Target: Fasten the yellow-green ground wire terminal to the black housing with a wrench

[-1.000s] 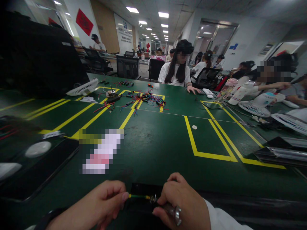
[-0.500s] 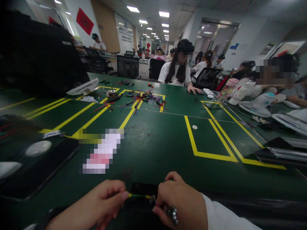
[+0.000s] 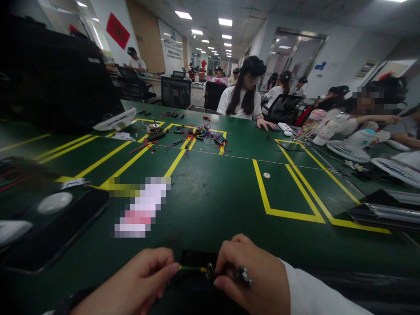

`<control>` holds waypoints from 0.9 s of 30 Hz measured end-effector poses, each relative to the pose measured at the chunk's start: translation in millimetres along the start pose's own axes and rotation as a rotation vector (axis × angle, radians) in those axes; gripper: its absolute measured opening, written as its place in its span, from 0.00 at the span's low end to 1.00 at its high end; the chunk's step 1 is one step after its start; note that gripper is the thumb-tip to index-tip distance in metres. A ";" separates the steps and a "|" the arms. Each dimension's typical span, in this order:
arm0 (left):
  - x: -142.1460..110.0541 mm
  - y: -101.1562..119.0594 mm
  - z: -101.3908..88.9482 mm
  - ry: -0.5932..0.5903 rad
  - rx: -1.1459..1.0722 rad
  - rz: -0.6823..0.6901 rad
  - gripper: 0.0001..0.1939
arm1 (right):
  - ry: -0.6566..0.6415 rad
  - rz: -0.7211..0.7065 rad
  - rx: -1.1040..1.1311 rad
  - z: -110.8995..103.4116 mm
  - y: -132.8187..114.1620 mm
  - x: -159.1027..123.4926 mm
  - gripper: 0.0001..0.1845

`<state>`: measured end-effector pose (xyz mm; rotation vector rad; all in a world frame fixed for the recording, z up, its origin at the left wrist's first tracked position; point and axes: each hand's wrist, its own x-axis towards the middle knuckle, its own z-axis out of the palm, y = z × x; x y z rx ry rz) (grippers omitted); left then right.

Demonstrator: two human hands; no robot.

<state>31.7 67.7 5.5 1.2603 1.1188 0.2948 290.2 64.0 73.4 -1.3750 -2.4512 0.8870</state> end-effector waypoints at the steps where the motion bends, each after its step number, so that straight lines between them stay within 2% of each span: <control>1: 0.0 -0.7 0.4 0.011 0.011 0.002 0.18 | 0.027 0.040 0.008 1.1 0.2 -4.4 0.11; 4: -0.9 -1.0 0.5 0.016 0.031 0.001 0.18 | 0.093 0.077 0.037 5.8 1.7 -14.8 0.08; 7: -2.6 0.6 -0.1 0.007 0.043 -0.002 0.18 | 0.128 -0.011 0.107 9.9 4.0 -17.8 0.08; 17: -3.0 3.1 0.1 0.012 0.066 -0.002 0.17 | 0.127 -0.113 0.103 24.9 13.5 -8.3 0.10; 27: -2.8 2.4 -1.4 0.012 0.058 0.002 0.17 | 0.087 -0.268 0.127 10.9 8.3 4.6 0.09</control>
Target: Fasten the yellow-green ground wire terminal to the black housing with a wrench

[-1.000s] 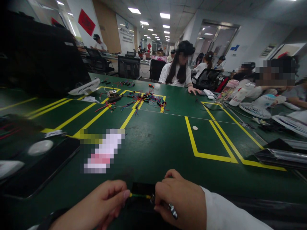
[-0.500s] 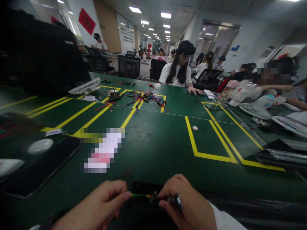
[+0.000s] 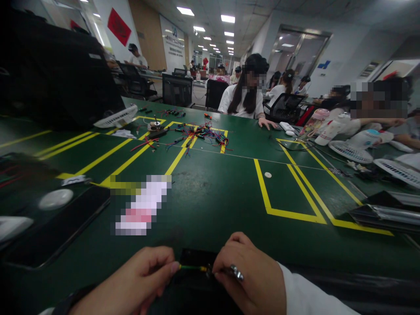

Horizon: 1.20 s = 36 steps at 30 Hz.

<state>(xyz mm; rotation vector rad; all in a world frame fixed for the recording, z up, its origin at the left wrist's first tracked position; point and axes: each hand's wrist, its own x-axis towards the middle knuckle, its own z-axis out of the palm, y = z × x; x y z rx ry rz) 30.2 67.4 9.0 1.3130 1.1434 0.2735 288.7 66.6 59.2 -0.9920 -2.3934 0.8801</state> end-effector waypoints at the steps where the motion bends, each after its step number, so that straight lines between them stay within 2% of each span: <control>1: -0.4 0.9 0.1 -0.004 -0.001 0.001 0.17 | -0.001 -0.010 0.004 -0.5 0.2 1.6 0.09; 6: -1.5 3.6 1.8 0.006 0.002 0.003 0.17 | 0.028 -0.005 0.005 -1.3 0.6 1.6 0.10; 11: 0.6 1.6 2.8 0.031 0.038 0.005 0.17 | 0.103 0.096 -0.025 -0.2 -1.0 -10.0 0.08; 15: 1.4 0.5 2.4 0.059 0.078 0.035 0.18 | 0.105 0.136 -0.042 7.2 -0.6 -14.9 0.08; 20: -0.5 0.3 3.0 0.074 0.116 0.058 0.19 | 0.082 0.115 -0.051 14.3 2.8 -12.6 0.07; 25: 1.8 1.7 2.7 0.088 0.164 0.079 0.19 | 0.063 0.108 -0.052 13.4 2.3 -9.7 0.09; 32: -1.7 12.5 3.8 0.227 0.324 0.202 0.19 | 0.043 0.047 -0.029 5.4 -3.2 -3.5 0.09; 36: -4.0 15.0 4.2 0.232 0.372 0.241 0.18 | 0.043 0.034 -0.021 4.4 -5.0 -2.1 0.09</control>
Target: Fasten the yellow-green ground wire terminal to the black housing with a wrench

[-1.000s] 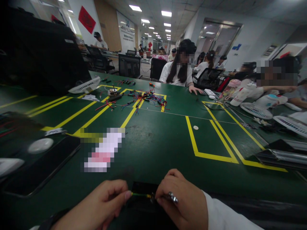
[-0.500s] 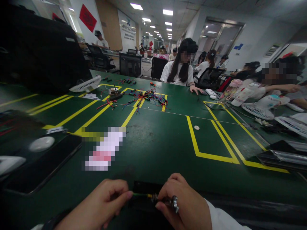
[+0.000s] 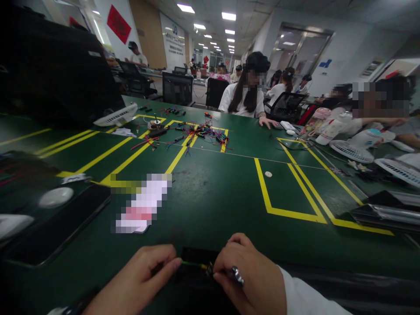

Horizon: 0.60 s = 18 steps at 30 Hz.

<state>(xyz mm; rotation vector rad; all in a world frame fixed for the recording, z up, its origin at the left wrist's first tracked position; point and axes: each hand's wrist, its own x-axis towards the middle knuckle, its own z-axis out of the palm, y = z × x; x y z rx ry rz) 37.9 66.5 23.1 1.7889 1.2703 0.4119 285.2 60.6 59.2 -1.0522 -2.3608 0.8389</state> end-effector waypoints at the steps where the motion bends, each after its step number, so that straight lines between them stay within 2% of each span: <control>1: -0.1 0.0 -0.2 -0.007 0.003 0.003 0.18 | 0.002 0.000 0.001 0.3 -0.1 -0.1 0.09; 9: -0.2 -2.6 -0.7 -0.040 0.050 0.037 0.18 | 0.061 0.050 -0.019 3.0 5.8 -8.8 0.07; 18: 0.7 -5.5 4.4 -0.002 0.093 0.066 0.18 | 0.080 0.090 -0.069 14.5 8.0 -14.3 0.05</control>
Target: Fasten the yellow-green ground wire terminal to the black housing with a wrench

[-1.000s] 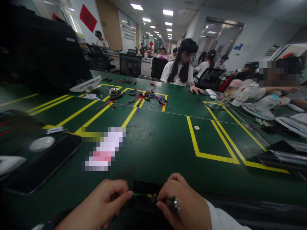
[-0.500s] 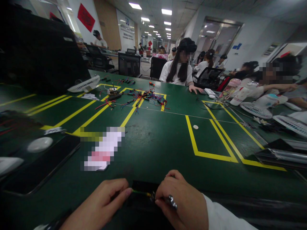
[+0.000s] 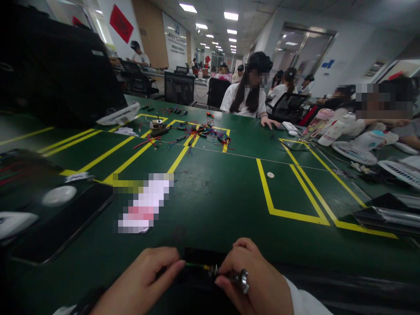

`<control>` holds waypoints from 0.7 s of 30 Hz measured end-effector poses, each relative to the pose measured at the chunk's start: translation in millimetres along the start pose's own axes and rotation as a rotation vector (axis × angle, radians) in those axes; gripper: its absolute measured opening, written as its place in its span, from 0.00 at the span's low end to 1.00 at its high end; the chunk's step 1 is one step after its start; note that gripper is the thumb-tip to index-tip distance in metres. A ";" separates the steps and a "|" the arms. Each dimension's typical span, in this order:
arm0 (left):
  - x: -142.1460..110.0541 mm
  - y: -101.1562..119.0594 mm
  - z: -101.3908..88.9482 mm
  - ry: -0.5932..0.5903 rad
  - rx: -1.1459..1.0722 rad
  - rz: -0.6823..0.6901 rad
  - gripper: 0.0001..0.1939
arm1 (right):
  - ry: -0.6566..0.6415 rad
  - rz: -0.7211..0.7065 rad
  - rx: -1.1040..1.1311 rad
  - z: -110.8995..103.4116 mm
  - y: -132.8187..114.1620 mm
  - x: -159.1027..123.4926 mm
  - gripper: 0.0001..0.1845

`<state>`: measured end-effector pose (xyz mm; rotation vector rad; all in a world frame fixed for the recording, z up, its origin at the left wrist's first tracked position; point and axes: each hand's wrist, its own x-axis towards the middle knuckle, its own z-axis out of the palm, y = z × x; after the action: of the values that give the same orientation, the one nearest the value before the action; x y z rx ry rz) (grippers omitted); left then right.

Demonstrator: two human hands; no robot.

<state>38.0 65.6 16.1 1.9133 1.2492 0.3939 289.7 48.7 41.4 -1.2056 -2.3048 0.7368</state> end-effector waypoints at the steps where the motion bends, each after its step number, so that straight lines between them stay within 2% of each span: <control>1: -0.4 -0.1 -0.2 -0.002 0.000 0.002 0.18 | 0.006 0.000 -0.004 1.1 -0.5 0.9 0.05; 5: -0.8 -0.1 -0.9 -0.002 -0.001 0.013 0.17 | 0.002 -0.018 -0.013 1.2 -3.3 6.1 0.06; 14: 2.4 -0.3 0.2 -0.001 -0.003 0.010 0.17 | -0.115 -0.087 0.002 -10.1 -3.5 18.0 0.07; 21: 0.6 1.7 -1.5 -0.004 -0.004 -0.008 0.17 | -0.083 -0.055 0.033 -15.4 -6.5 14.8 0.07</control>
<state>38.4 66.5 18.2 1.9042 1.2520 0.3877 287.1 61.9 59.2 -1.1125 -2.3728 0.8163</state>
